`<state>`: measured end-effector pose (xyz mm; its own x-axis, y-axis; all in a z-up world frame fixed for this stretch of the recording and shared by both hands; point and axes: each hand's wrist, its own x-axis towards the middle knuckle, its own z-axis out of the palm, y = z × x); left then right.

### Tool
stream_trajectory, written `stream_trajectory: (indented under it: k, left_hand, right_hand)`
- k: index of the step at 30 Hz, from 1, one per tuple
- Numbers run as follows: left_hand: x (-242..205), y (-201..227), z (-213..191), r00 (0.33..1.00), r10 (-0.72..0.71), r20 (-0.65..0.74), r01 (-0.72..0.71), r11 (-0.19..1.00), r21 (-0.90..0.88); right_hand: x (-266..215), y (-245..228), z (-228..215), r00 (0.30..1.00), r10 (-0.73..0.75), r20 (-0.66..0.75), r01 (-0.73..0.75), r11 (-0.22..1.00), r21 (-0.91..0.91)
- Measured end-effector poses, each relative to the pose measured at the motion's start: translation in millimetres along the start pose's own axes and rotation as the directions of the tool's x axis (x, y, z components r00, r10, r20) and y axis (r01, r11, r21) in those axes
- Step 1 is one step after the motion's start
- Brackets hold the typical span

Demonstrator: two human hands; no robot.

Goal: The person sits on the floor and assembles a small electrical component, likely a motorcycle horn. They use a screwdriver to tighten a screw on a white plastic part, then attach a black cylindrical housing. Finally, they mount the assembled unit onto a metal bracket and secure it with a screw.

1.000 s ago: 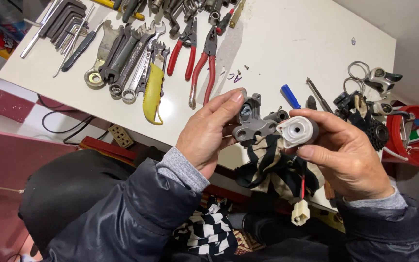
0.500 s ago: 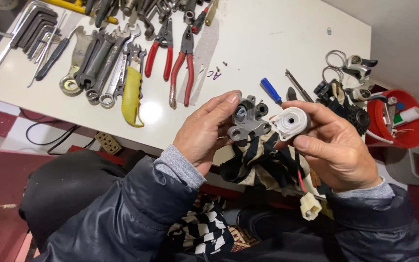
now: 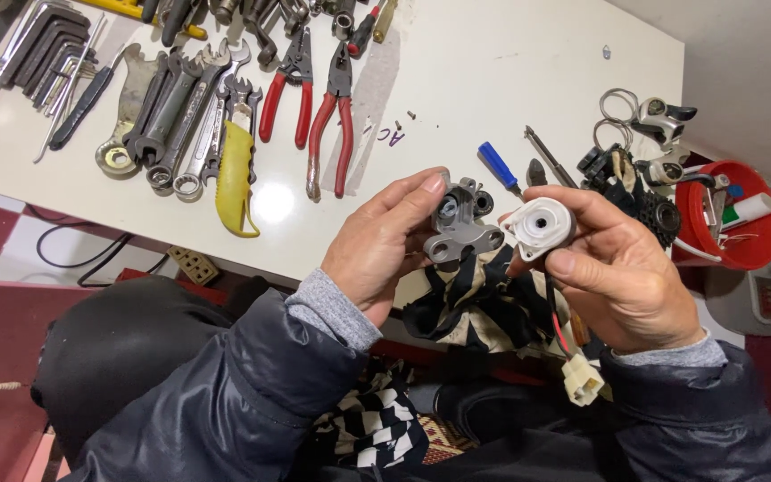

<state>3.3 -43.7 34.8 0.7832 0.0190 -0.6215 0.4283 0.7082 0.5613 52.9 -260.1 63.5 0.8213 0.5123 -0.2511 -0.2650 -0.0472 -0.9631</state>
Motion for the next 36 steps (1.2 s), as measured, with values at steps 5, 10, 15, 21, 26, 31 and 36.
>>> stream_trajectory:
  k: [5, 10, 15, 21, 26, 31, 36]
  left_hand:
    - [3, -2, -2, 1.000, 0.021, 0.004, -0.021, 1.000, -0.004]
    - [0, 1, -1, 1.000, -0.005, -0.009, 0.005, 1.000, 0.014]
    - [7, -4, -4, 0.999, 0.029, 0.028, -0.029, 1.000, -0.010]
    - [5, -3, -3, 0.999, 0.030, 0.032, -0.030, 1.000, -0.005]
    - [5, -2, -2, 1.000, 0.020, 0.017, -0.020, 1.000, -0.008]
    - [3, -2, -2, 1.000, 0.018, 0.018, -0.018, 0.999, -0.032]
    - [1, 1, -3, 1.000, 0.012, 0.023, -0.012, 1.000, -0.008]
  right_hand:
    - [1, 2, -2, 0.999, -0.025, 0.028, 0.024, 1.000, 0.020]
    - [1, 3, 0, 1.000, -0.017, 0.006, 0.017, 1.000, 0.016]
    - [2, 5, -3, 0.999, -0.043, 0.019, 0.043, 0.999, 0.009]
    - [1, 1, -2, 1.000, 0.010, -0.019, -0.009, 1.000, 0.029]
    - [2, 4, -10, 1.000, 0.027, 0.008, -0.028, 0.997, 0.069]
    - [4, 10, -17, 0.992, -0.014, 0.122, -0.009, 0.983, 0.184]
    - [5, 12, -12, 0.994, -0.020, 0.112, -0.010, 0.964, 0.265]
